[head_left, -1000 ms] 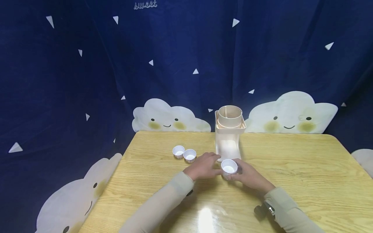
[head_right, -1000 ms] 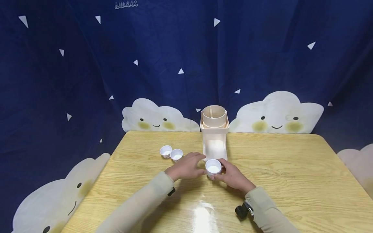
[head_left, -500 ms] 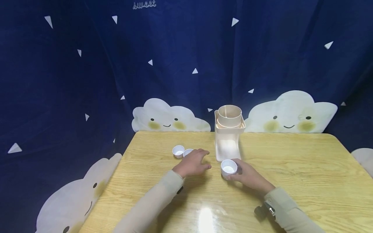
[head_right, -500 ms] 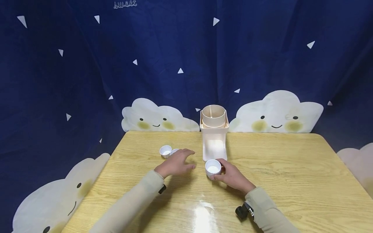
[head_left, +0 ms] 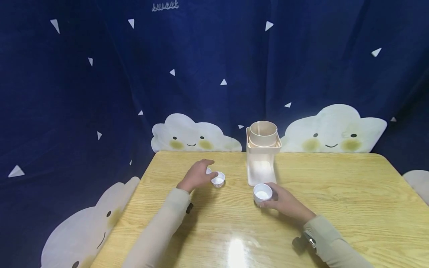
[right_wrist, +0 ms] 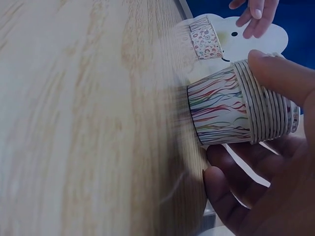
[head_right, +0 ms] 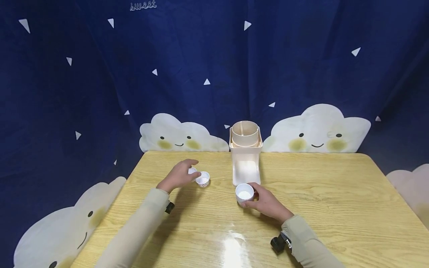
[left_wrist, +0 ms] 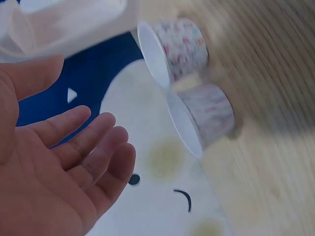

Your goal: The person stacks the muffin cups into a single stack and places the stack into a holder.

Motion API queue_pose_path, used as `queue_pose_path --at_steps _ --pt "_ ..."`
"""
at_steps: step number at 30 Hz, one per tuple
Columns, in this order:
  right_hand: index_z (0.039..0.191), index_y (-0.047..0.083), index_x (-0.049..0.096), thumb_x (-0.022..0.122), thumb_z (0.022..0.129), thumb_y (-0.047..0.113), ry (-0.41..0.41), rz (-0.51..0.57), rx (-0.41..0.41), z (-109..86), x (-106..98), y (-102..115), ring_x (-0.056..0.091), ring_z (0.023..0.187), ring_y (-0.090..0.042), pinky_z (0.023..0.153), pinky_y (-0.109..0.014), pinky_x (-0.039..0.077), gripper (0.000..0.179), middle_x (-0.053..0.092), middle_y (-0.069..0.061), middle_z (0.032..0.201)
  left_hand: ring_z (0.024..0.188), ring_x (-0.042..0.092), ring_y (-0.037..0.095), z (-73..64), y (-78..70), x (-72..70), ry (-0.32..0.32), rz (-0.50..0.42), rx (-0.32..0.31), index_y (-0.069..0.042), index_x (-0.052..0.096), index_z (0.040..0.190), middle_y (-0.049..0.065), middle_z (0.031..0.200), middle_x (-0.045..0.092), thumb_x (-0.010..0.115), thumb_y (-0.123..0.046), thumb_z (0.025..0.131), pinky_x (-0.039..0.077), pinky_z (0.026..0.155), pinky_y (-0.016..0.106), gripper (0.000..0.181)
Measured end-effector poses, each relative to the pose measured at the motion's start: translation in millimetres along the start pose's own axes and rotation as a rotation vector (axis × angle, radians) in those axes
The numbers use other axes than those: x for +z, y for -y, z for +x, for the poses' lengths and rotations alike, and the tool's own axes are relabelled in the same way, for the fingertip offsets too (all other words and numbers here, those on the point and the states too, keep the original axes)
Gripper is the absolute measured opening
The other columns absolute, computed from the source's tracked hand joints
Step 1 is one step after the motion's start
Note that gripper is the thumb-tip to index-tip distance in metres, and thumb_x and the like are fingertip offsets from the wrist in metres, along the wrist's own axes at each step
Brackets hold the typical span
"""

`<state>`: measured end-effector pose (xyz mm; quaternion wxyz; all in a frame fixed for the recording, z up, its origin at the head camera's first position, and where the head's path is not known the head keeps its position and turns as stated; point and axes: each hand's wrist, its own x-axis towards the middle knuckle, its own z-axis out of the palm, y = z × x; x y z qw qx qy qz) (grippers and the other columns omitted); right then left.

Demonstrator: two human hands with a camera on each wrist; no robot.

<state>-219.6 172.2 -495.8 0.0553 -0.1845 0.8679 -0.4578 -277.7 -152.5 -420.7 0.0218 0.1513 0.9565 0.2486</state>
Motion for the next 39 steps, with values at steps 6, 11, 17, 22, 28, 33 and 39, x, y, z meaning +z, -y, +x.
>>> queue_pose_path --at_steps 6,11,17,22,28,33,39 --pt "0.133 0.004 0.055 0.081 0.08 0.028 0.003 0.004 -0.008 0.4 -0.2 -0.1 0.06 0.114 -0.028 0.102 -0.05 0.043 0.064 0.067 -0.008 0.117 0.138 0.048 0.035 0.6 18.4 -6.5 -0.04 -0.014 -0.035 -0.002 0.055 0.139 0.017 0.144 0.056 0.067 -0.03 0.093 0.038 0.115 0.047 0.054" --pt "0.132 0.004 0.055 0.081 0.08 0.027 0.0 0.01 -0.016 0.0 0.6 -0.9 0.06 0.113 -0.027 0.102 -0.049 0.043 0.063 0.067 -0.008 0.116 0.137 0.048 0.036 0.4 29.2 -5.3 -0.068 -0.04 -0.069 -0.002 0.055 0.138 0.017 0.144 0.055 0.07 -0.026 0.091 0.038 0.115 0.049 0.054" --pt "0.133 0.005 0.055 0.081 0.08 0.028 0.001 0.011 -0.008 -0.5 1.4 -1.2 0.059 0.113 -0.027 0.102 -0.049 0.042 0.063 0.067 -0.007 0.116 0.135 0.05 0.037 2.7 40.9 -0.1 -0.067 -0.017 -0.067 -0.001 0.056 0.137 0.019 0.142 0.056 0.075 -0.019 0.085 0.04 0.113 0.049 0.058" --pt "0.133 0.005 0.055 0.082 0.079 0.029 -0.008 0.005 0.005 -0.5 2.0 0.0 0.059 0.113 -0.026 0.103 -0.049 0.041 0.064 0.067 -0.007 0.116 0.135 0.049 0.04 6.5 48.7 4.9 -0.016 0.008 -0.091 0.0 0.052 0.14 0.02 0.143 0.055 0.081 -0.021 0.081 0.04 0.113 0.05 0.069" --pt "0.133 0.004 0.055 0.082 0.079 0.027 -0.006 0.009 -0.002 -1.0 2.2 1.5 0.059 0.113 -0.027 0.103 -0.05 0.042 0.064 0.067 -0.008 0.116 0.134 0.049 0.04 9.6 56.8 11.7 0.027 0.037 -0.107 0.002 0.049 0.142 0.021 0.142 0.055 0.082 -0.033 0.08 0.04 0.113 0.05 0.078" --pt "0.133 0.003 0.055 0.081 0.08 0.028 -0.01 -0.004 -0.003 -1.5 3.1 2.5 0.06 0.112 -0.026 0.102 -0.052 0.043 0.064 0.067 -0.009 0.116 0.133 0.051 0.04 10.6 60.7 16.5 0.033 0.014 -0.117 0.005 0.047 0.142 0.024 0.142 0.055 0.08 -0.034 0.081 0.042 0.112 0.049 0.08" --pt "0.133 0.003 0.055 0.081 0.08 0.028 -0.007 0.001 -0.001 -1.9 2.6 1.4 0.06 0.113 -0.027 0.103 -0.051 0.043 0.065 0.067 -0.009 0.117 0.135 0.048 0.04 12.8 60.8 19.1 0.033 -0.006 -0.146 0.005 0.044 0.144 0.024 0.145 0.052 0.08 -0.035 0.082 0.039 0.114 0.049 0.082"
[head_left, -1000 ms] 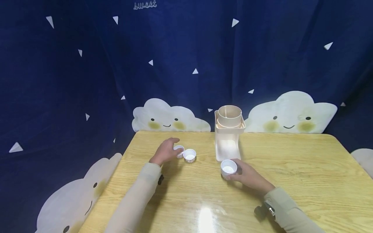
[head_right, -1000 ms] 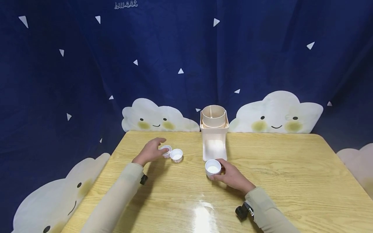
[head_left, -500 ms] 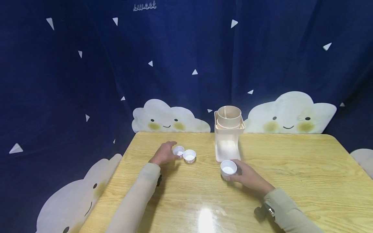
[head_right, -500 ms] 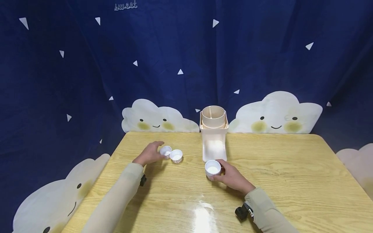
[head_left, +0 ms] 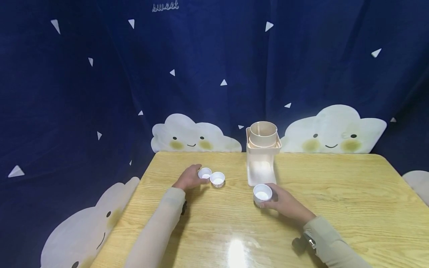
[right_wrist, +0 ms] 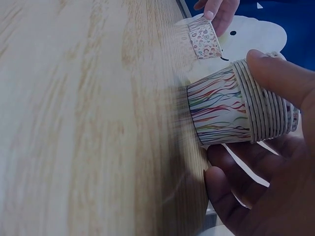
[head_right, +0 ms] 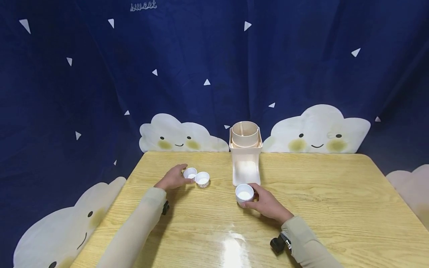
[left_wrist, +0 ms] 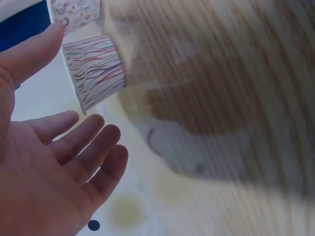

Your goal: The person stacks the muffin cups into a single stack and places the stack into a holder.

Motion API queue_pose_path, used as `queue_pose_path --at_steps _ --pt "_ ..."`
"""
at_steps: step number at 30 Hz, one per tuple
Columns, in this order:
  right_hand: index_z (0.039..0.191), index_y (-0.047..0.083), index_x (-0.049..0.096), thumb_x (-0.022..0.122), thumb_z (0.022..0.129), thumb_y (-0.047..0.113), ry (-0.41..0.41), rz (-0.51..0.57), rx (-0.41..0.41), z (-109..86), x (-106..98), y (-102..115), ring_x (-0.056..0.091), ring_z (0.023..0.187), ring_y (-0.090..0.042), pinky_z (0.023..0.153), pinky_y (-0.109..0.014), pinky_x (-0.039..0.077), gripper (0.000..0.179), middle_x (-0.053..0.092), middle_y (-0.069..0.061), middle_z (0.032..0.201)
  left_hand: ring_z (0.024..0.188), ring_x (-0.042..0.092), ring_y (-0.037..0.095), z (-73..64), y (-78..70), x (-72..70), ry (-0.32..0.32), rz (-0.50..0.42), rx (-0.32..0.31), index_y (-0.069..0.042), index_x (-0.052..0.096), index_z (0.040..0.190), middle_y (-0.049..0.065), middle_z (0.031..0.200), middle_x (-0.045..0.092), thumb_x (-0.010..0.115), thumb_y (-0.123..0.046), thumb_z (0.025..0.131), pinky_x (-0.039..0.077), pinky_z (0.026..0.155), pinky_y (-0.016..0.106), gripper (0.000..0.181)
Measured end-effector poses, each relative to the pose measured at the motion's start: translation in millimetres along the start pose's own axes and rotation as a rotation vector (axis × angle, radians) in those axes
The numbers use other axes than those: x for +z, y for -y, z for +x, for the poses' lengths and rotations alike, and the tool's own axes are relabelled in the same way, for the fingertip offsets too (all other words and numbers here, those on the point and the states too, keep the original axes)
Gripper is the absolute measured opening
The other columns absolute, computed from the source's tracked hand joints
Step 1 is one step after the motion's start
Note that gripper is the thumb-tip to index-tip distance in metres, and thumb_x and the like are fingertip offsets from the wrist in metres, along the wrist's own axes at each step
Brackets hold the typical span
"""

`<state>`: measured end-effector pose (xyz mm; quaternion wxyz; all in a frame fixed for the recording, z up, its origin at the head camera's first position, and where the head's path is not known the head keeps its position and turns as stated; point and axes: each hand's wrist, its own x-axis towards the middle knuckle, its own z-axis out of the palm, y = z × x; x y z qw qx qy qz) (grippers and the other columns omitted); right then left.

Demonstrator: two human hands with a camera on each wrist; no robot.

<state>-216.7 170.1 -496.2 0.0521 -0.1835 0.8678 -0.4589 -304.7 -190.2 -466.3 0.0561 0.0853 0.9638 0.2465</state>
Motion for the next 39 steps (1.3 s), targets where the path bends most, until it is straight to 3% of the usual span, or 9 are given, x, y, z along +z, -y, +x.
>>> queue_pose_path --at_steps 9,18,31,39 --pt "0.133 0.003 0.054 0.081 0.08 0.027 0.005 0.009 0.005 0.3 -1.5 0.7 0.059 0.114 -0.029 0.103 -0.05 0.042 0.065 0.067 -0.009 0.117 0.132 0.052 0.037 1.9 2.0 3.1 -0.008 -0.025 -0.014 0.004 0.046 0.143 0.022 0.143 0.054 0.078 -0.035 0.084 0.043 0.11 0.048 0.078" --pt "0.132 0.003 0.054 0.081 0.081 0.028 0.02 0.026 0.003 0.5 -2.8 2.5 0.06 0.113 -0.028 0.101 -0.047 0.043 0.063 0.067 -0.008 0.116 0.106 0.064 0.028 1.9 3.6 5.4 -0.049 -0.01 -0.012 -0.004 0.061 0.128 0.013 0.121 0.069 0.081 -0.029 0.081 0.052 0.093 0.044 0.057" --pt "0.131 0.005 0.055 0.081 0.08 0.028 0.021 0.03 0.002 1.9 -2.9 -1.8 0.06 0.11 -0.024 0.099 -0.044 0.044 0.062 0.067 -0.007 0.114 0.106 0.064 0.029 -0.5 4.0 5.8 -0.065 -0.036 -0.035 -0.004 0.062 0.126 0.014 0.12 0.069 0.082 -0.029 0.08 0.051 0.094 0.046 0.056" --pt "0.132 0.006 0.055 0.081 0.08 0.029 0.02 0.038 0.018 1.4 -3.2 -2.5 0.059 0.111 -0.023 0.1 -0.044 0.043 0.063 0.067 -0.007 0.115 0.099 0.064 0.027 -2.7 6.1 1.5 -0.079 -0.057 -0.008 -0.005 0.064 0.123 0.013 0.114 0.071 0.082 -0.029 0.08 0.052 0.087 0.041 0.052"
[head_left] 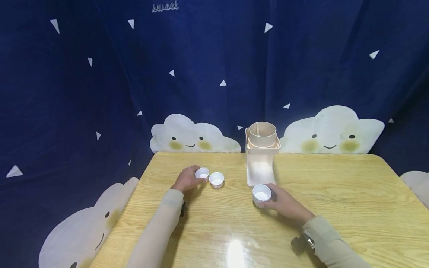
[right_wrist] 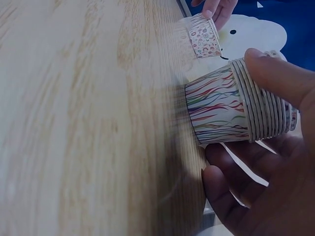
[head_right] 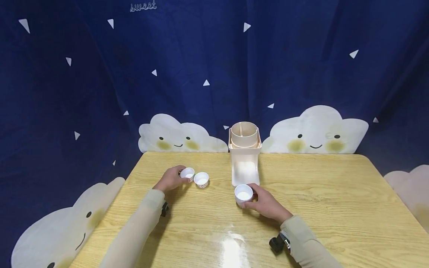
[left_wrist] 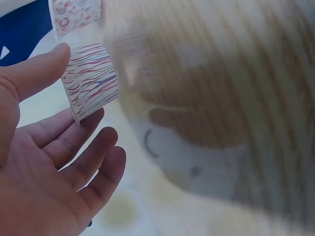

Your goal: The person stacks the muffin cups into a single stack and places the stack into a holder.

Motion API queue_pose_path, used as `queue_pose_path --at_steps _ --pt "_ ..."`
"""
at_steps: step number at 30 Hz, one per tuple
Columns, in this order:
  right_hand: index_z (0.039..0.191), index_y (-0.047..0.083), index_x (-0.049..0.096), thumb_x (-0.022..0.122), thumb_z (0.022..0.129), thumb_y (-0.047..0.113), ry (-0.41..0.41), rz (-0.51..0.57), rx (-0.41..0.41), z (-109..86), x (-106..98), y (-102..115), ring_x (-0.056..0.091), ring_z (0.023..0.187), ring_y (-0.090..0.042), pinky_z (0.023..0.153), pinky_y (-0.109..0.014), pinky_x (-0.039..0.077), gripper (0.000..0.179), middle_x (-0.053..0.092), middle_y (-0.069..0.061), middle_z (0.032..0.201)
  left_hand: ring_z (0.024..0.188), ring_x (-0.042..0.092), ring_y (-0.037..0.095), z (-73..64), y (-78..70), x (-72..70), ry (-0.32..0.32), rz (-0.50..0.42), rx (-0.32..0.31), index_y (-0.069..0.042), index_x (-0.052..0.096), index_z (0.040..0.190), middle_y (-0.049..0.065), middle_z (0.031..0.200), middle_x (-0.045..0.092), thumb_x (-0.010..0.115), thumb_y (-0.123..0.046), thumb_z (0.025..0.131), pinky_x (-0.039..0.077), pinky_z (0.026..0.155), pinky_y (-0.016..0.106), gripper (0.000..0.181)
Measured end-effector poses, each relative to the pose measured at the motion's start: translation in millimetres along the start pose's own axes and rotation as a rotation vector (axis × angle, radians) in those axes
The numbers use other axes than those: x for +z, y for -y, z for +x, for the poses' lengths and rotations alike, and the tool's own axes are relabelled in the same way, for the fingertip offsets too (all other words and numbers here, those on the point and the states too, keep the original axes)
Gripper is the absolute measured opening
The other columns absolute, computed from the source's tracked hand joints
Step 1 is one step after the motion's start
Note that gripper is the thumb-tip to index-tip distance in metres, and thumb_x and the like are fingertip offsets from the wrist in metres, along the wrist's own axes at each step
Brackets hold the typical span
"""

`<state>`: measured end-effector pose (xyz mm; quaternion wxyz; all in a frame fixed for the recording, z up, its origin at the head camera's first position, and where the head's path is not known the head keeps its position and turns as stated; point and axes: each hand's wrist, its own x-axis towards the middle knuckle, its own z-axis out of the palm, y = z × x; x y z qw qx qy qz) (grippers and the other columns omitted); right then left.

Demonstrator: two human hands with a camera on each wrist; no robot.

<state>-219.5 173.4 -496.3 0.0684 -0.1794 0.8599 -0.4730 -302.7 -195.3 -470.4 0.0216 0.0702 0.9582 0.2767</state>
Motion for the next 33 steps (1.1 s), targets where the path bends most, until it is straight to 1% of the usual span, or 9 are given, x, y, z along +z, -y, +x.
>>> queue_pose_path --at_steps 3,7,10,15,18,20,23,26,33 --pt "0.132 0.005 0.055 0.081 0.08 0.028 -0.003 0.009 -0.001 -0.1 0.4 0.6 0.059 0.112 -0.024 0.1 -0.045 0.043 0.062 0.067 -0.007 0.116 0.095 0.063 0.026 -1.4 -0.1 -5.5 -0.017 -0.014 0.009 -0.005 0.065 0.12 0.012 0.11 0.071 0.082 -0.028 0.079 0.051 0.083 0.04 0.05" --pt "0.132 0.004 0.055 0.081 0.08 0.028 -0.005 0.001 0.004 -0.3 0.8 1.3 0.059 0.113 -0.026 0.102 -0.047 0.043 0.063 0.067 -0.008 0.117 0.099 0.064 0.027 -3.7 1.0 -9.7 -0.023 -0.03 0.007 -0.004 0.064 0.121 0.013 0.113 0.071 0.082 -0.029 0.079 0.052 0.087 0.044 0.052" --pt "0.133 0.004 0.055 0.081 0.08 0.028 -0.007 -0.012 0.009 -0.3 1.4 0.9 0.059 0.114 -0.026 0.103 -0.049 0.043 0.063 0.067 -0.008 0.117 0.105 0.064 0.03 -5.0 3.1 -9.2 -0.017 -0.051 -0.004 -0.004 0.064 0.124 0.015 0.118 0.07 0.081 -0.029 0.08 0.052 0.092 0.046 0.054" --pt "0.132 0.004 0.055 0.081 0.08 0.029 -0.004 -0.025 0.012 0.3 2.7 0.1 0.059 0.114 -0.025 0.104 -0.049 0.042 0.063 0.066 -0.007 0.117 0.107 0.064 0.03 -7.3 3.2 -9.8 -0.029 -0.079 -0.013 -0.004 0.063 0.126 0.015 0.12 0.069 0.08 -0.03 0.081 0.052 0.094 0.045 0.055" --pt "0.133 0.005 0.054 0.08 0.081 0.029 0.003 -0.021 0.009 0.9 3.2 -0.1 0.059 0.114 -0.025 0.104 -0.049 0.042 0.063 0.066 -0.007 0.117 0.105 0.064 0.028 -10.0 -2.0 -13.0 -0.052 -0.098 0.005 -0.005 0.064 0.125 0.014 0.118 0.07 0.08 -0.029 0.081 0.052 0.093 0.045 0.053" --pt "0.133 0.005 0.054 0.08 0.081 0.029 0.003 -0.021 0.009 1.1 3.0 -0.1 0.059 0.114 -0.025 0.104 -0.051 0.043 0.063 0.066 -0.007 0.117 0.106 0.064 0.029 -12.3 -6.9 -15.0 -0.061 -0.115 0.032 -0.005 0.064 0.126 0.013 0.118 0.07 0.08 -0.027 0.081 0.052 0.093 0.045 0.053" --pt "0.133 0.004 0.054 0.08 0.081 0.028 0.006 -0.018 0.009 1.3 2.6 0.3 0.059 0.114 -0.026 0.104 -0.053 0.043 0.063 0.066 -0.007 0.117 0.112 0.063 0.031 -16.9 -14.2 -16.5 -0.059 -0.147 0.07 -0.005 0.064 0.126 0.013 0.121 0.069 0.081 -0.024 0.08 0.051 0.097 0.047 0.052" --pt "0.133 0.004 0.053 0.08 0.081 0.027 0.01 -0.016 0.003 1.2 1.8 0.7 0.059 0.114 -0.026 0.103 -0.053 0.043 0.063 0.066 -0.008 0.117 0.117 0.062 0.032 -20.4 -19.3 -16.0 -0.054 -0.171 0.089 -0.005 0.063 0.127 0.013 0.124 0.068 0.081 -0.022 0.08 0.05 0.1 0.048 0.053" --pt "0.133 0.003 0.053 0.079 0.082 0.027 0.015 -0.012 -0.02 0.1 -0.3 -1.2 0.059 0.114 -0.027 0.101 -0.048 0.043 0.063 0.066 -0.008 0.117 0.122 0.06 0.034 -26.3 -27.9 -17.3 -0.057 -0.206 0.101 -0.007 0.063 0.128 0.011 0.126 0.068 0.081 -0.022 0.081 0.048 0.104 0.049 0.053"
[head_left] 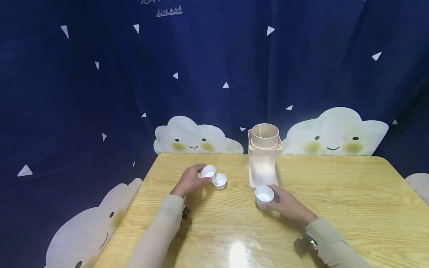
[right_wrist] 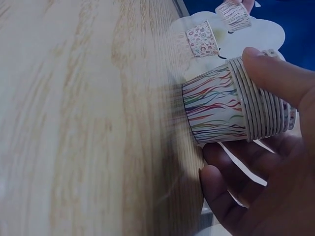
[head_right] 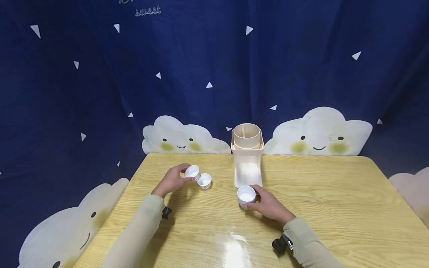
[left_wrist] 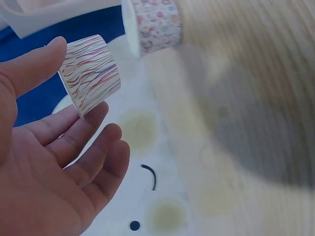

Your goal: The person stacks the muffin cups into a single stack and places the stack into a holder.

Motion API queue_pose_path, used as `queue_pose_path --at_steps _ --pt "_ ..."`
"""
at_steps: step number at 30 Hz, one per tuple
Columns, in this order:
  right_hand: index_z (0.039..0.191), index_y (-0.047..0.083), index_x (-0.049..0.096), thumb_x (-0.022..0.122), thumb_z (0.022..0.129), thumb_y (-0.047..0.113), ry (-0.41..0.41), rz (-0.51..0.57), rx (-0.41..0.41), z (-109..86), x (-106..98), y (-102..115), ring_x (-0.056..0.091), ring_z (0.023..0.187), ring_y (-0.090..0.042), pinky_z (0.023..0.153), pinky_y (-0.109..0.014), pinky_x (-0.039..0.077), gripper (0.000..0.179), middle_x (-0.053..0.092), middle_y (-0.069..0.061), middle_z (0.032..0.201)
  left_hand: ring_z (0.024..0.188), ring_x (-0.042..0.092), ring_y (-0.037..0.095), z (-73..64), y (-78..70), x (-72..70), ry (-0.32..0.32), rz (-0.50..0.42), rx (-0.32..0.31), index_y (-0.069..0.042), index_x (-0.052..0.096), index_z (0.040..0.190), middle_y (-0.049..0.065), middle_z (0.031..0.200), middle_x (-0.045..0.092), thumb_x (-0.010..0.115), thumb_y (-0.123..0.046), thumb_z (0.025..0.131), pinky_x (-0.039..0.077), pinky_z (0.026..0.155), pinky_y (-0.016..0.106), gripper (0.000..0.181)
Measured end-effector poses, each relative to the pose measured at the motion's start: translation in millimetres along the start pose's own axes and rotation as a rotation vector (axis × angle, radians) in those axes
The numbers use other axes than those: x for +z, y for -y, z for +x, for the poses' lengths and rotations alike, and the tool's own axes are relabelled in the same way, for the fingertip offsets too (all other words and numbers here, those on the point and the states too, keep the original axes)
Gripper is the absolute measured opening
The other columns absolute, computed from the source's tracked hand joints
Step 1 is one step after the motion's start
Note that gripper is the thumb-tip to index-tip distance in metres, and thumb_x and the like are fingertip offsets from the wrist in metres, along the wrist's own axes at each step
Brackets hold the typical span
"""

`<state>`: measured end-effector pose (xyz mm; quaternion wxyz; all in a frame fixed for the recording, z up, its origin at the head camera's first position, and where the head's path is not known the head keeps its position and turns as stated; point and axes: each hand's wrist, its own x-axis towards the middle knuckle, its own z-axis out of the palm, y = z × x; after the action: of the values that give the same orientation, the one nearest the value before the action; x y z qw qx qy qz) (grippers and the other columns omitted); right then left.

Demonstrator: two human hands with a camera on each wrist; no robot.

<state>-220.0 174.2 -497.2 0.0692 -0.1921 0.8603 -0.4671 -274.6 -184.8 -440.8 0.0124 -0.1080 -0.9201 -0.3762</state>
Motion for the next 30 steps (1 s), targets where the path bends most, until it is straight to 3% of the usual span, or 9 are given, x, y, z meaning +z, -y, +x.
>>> queue_pose_path --at_steps 9,14,19,30 --pt "0.134 0.004 0.053 0.079 0.082 0.027 0.006 0.04 -0.006 -2.0 -1.5 1.4 0.059 0.113 -0.026 0.101 -0.046 0.043 0.062 0.066 -0.008 0.117 0.123 0.059 0.032 -6.1 -38.8 3.6 0.039 0.029 0.124 -0.004 0.06 0.133 0.013 0.134 0.064 0.08 -0.024 0.082 0.048 0.105 0.047 0.058" --pt "0.132 0.002 0.054 0.08 0.082 0.025 0.004 0.034 -0.002 -1.4 0.0 3.1 0.059 0.112 -0.026 0.1 -0.045 0.043 0.061 0.066 -0.009 0.116 0.126 0.059 0.032 -7.5 -57.3 8.2 0.071 0.108 0.202 -0.004 0.059 0.134 0.013 0.135 0.063 0.08 -0.026 0.083 0.048 0.105 0.046 0.06" --pt "0.131 0.002 0.055 0.08 0.081 0.024 -0.008 0.012 0.004 -0.7 1.8 4.6 0.06 0.111 -0.025 0.101 -0.046 0.044 0.061 0.067 -0.01 0.115 0.127 0.059 0.031 -6.6 -67.6 11.6 0.078 0.165 0.237 -0.005 0.059 0.135 0.012 0.136 0.063 0.08 -0.028 0.083 0.047 0.105 0.044 0.06" --pt "0.132 0.002 0.054 0.08 0.081 0.025 -0.013 0.004 0.015 -0.8 0.7 5.8 0.06 0.112 -0.027 0.102 -0.048 0.043 0.063 0.067 -0.009 0.116 0.121 0.062 0.026 -3.9 -79.8 21.2 0.121 0.164 0.265 -0.007 0.059 0.135 0.01 0.136 0.064 0.08 -0.028 0.083 0.049 0.101 0.041 0.06"
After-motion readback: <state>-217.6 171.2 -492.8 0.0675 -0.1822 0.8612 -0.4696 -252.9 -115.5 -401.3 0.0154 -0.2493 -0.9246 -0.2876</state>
